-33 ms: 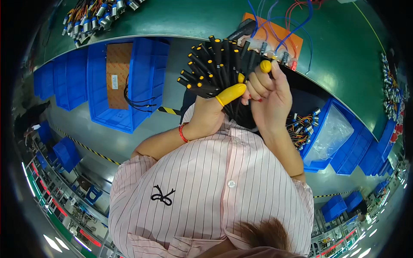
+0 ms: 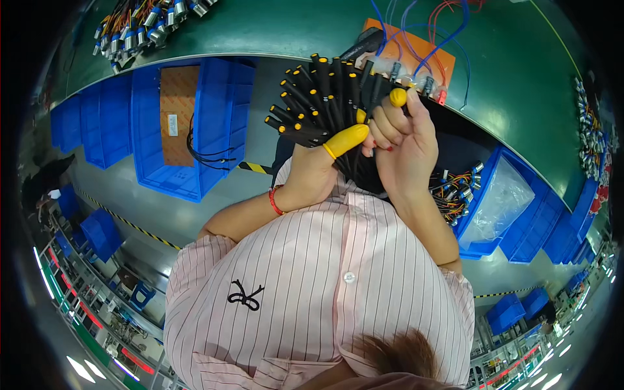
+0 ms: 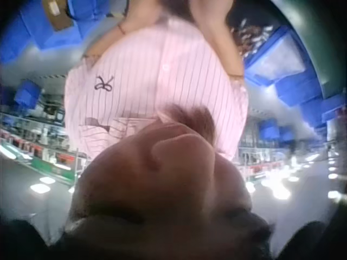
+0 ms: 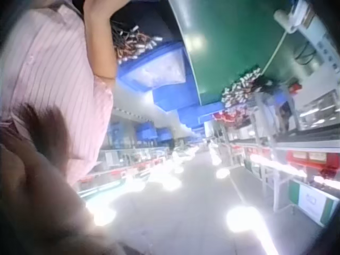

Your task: Manually assemble cables and connectors for an electronic device.

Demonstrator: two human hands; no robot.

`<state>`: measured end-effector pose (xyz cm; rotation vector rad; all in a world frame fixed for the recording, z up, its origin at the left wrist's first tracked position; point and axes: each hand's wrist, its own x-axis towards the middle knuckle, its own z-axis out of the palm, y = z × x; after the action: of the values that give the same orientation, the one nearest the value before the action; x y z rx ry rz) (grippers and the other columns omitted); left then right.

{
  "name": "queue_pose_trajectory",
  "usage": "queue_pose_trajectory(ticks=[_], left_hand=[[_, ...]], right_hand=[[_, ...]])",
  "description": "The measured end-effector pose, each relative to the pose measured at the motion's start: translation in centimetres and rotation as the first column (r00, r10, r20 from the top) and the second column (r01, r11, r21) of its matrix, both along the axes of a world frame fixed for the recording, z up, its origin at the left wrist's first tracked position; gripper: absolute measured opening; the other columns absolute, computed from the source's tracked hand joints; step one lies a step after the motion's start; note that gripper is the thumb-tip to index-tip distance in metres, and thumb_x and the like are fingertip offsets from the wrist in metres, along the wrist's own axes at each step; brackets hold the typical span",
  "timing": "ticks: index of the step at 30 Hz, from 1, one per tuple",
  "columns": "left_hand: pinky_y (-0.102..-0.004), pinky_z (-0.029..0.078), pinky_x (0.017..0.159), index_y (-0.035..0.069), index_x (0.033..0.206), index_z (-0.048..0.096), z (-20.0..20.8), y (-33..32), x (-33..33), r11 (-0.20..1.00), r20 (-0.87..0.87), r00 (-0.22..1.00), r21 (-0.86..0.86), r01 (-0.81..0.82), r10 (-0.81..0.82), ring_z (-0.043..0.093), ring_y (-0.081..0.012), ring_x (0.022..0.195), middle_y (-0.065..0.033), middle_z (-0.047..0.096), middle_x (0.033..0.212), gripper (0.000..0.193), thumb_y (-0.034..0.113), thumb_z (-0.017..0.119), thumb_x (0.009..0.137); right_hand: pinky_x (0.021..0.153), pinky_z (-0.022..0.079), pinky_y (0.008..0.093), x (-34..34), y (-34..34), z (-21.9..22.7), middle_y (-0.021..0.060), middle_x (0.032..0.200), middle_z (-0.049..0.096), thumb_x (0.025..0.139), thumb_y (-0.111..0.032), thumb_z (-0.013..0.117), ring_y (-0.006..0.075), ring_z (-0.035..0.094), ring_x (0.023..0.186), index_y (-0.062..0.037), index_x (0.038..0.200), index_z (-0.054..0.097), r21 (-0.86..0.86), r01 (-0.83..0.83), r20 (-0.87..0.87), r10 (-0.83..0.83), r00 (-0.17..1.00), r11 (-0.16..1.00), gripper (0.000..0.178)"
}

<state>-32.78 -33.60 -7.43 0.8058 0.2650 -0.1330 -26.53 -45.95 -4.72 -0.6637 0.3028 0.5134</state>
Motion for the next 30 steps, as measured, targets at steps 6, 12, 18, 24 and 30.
queue_pose_trajectory(ticks=[6,12,18,24,30], left_hand=[[-0.0332,0.049,0.077,-0.003,0.112,0.055,1.1,-0.1,0.1,0.998,-0.085,0.996,-0.066,-0.012,0.006,0.06,-0.0192,0.083,-0.0112,0.062,0.091,0.021,0.008,0.057,0.094],[-0.0324,0.049,0.076,-0.002,0.109,0.057,1.5,-0.1,0.1,0.998,-0.07,0.997,-0.055,-0.017,0.013,0.061,-0.0179,0.085,-0.0106,0.063,0.092,0.02,0.008,0.059,0.093],[-0.0309,0.048,0.075,-0.002,0.109,0.058,1.7,0.0,-0.3,0.998,-0.136,0.989,-0.018,-0.06,0.057,0.06,-0.0169,0.082,-0.0092,0.062,0.091,0.019,0.007,0.059,0.092],[-0.0299,0.047,0.073,-0.002,0.11,0.059,1.3,0.2,-0.4,0.999,-0.117,0.993,-0.038,-0.001,-0.004,0.059,-0.0166,0.08,-0.0096,0.063,0.089,0.02,0.007,0.059,0.092],[-0.0306,0.049,0.076,-0.003,0.112,0.058,1.7,0.2,-0.1,0.997,-0.041,0.997,-0.049,0.063,-0.065,0.061,-0.0175,0.082,-0.01,0.063,0.09,0.022,0.007,0.059,0.092]], right_hand=[[0.05,0.045,0.034,0.5,-0.8,-0.1,0.0006,0.062,0.034,0.103,-0.032,0.039,0.0141,0.039,0.054,-0.0095,0.076,0.039,-0.04,-0.002,0.026,0.003,1.0,0.999,0.036],[0.051,0.043,0.0306,0.5,-0.7,0.4,-0.0007,0.064,0.037,0.102,-0.031,0.043,0.0122,0.041,0.056,-0.0055,0.088,0.048,-0.075,-0.035,0.029,0.037,0.999,0.997,0.03],[0.046,0.033,0.0241,-2.0,-0.8,0.4,-0.0035,0.055,0.032,0.102,-0.03,0.045,0.0064,0.031,0.045,-0.0035,0.081,0.05,-0.253,-0.029,0.121,0.061,0.991,0.967,0.035],[0.05,0.039,0.0249,-1.5,-1.7,1.4,0.0009,0.056,0.041,0.101,-0.027,0.048,0.0081,0.04,0.05,-0.0026,0.085,0.053,-0.332,0.088,0.118,-0.051,0.992,0.939,0.03],[0.053,0.044,0.0249,-1.2,-1.3,1.0,0.0008,0.054,0.041,0.098,-0.027,0.053,0.0109,0.046,0.051,0.0015,0.091,0.059,-0.299,-0.11,0.135,0.156,0.978,0.948,0.03]])
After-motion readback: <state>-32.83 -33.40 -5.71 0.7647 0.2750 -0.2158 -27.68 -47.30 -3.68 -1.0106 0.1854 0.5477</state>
